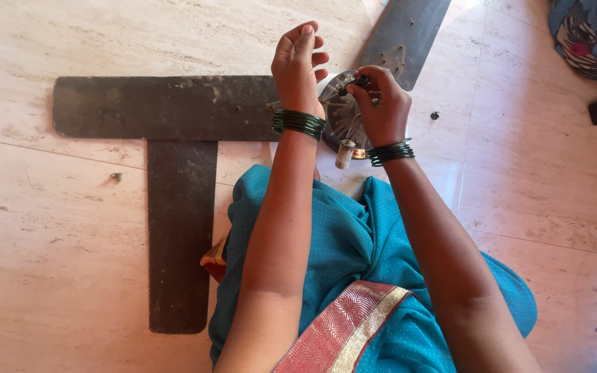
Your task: The person sits on the floor and uses a screwdriver to remove the blades from a ceiling fan motor. They unscrew each blade one by one and place them on the floor beside them.
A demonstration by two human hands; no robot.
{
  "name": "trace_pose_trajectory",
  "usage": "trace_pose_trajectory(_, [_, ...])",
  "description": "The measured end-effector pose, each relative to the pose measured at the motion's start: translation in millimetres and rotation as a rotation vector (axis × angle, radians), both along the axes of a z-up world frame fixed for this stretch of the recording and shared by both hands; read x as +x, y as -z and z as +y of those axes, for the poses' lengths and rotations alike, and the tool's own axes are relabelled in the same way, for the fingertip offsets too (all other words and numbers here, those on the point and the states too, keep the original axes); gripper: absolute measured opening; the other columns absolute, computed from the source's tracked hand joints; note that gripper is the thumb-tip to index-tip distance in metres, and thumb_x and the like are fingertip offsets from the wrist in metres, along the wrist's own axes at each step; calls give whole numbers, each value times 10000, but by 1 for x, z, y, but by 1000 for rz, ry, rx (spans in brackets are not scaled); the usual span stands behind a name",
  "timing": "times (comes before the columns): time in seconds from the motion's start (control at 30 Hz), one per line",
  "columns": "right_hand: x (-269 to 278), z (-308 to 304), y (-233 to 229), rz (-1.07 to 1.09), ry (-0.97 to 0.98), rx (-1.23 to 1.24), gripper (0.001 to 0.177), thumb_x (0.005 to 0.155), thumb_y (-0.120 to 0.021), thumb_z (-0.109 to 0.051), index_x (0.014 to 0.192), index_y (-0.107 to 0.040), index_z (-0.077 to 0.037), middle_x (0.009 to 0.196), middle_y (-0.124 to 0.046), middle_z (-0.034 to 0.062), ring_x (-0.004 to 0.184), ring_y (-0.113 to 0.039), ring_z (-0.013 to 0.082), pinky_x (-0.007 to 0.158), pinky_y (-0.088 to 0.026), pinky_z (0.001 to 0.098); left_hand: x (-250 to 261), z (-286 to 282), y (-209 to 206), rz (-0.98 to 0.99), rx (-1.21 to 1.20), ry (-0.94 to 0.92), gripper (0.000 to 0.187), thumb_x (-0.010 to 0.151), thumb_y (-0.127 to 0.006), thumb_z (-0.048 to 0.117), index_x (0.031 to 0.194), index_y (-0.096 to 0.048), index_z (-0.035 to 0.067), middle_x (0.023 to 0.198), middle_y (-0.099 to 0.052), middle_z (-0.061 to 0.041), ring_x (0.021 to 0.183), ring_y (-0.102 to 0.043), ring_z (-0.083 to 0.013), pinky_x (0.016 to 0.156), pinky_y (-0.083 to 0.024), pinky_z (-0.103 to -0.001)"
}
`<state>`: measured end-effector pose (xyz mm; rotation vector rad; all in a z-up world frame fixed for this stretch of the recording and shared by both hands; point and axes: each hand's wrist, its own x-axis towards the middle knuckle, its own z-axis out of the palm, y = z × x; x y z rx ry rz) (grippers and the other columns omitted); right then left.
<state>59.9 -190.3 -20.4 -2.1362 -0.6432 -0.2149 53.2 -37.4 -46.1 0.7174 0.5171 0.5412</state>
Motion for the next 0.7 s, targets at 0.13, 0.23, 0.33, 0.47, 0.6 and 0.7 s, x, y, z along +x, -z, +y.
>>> trace_pose_trajectory(0.13, [-3,2,-4,-52,-16,-35,265,915,-827,-12,1143,-697,-47,1043,-780,72,933,-775,157,795,-635,284,-1,-1,0,7,11,0,178,995,-641,267,1071,-737,137,885,-723,17,717,-661,-65,558,-519,-213])
trace_pose_trajectory(0.23, [-3,3,-5,-43,-10,-42,264,911,-826,-13,1139,-697,-44,1036,-779,72,923,-776,154,793,-635,284,0,-1,0,11,7,0,178,993,-642,268,1069,-740,140,887,-725,15,714,-663,-66,556,-520,-212])
trace_pose_trajectory(0.33, [-3,2,-5,-45,-11,-43,261,910,-823,-7,1136,-696,-41,1038,-778,75,928,-778,156,793,-633,285,1,-2,1,5,4,-1,178,991,-650,271,1068,-740,138,892,-724,13,713,-665,-69,559,-518,-212])
trace_pose_trajectory(0.47, [-2,0,-4,-59,-18,-42,262,915,-818,2,1142,-697,-46,1047,-778,80,952,-779,162,801,-634,289,2,-3,3,7,15,0,181,987,-657,278,1065,-740,136,893,-726,11,714,-672,-74,561,-519,-212])
trace_pose_trajectory(0.6, [-4,2,-6,-84,-24,-58,278,908,-814,7,1154,-698,-49,1043,-777,95,948,-774,170,792,-628,297,2,-4,3,11,22,0,191,986,-653,285,1067,-743,138,893,-727,12,718,-670,-72,562,-523,-214])
trace_pose_trajectory(0.7, [-6,4,-10,-86,-23,-91,271,917,-813,-9,1162,-712,-59,1034,-772,89,938,-779,174,807,-630,302,2,-4,4,16,13,5,188,985,-656,283,1067,-741,136,896,-728,8,722,-674,-78,569,-521,-218])
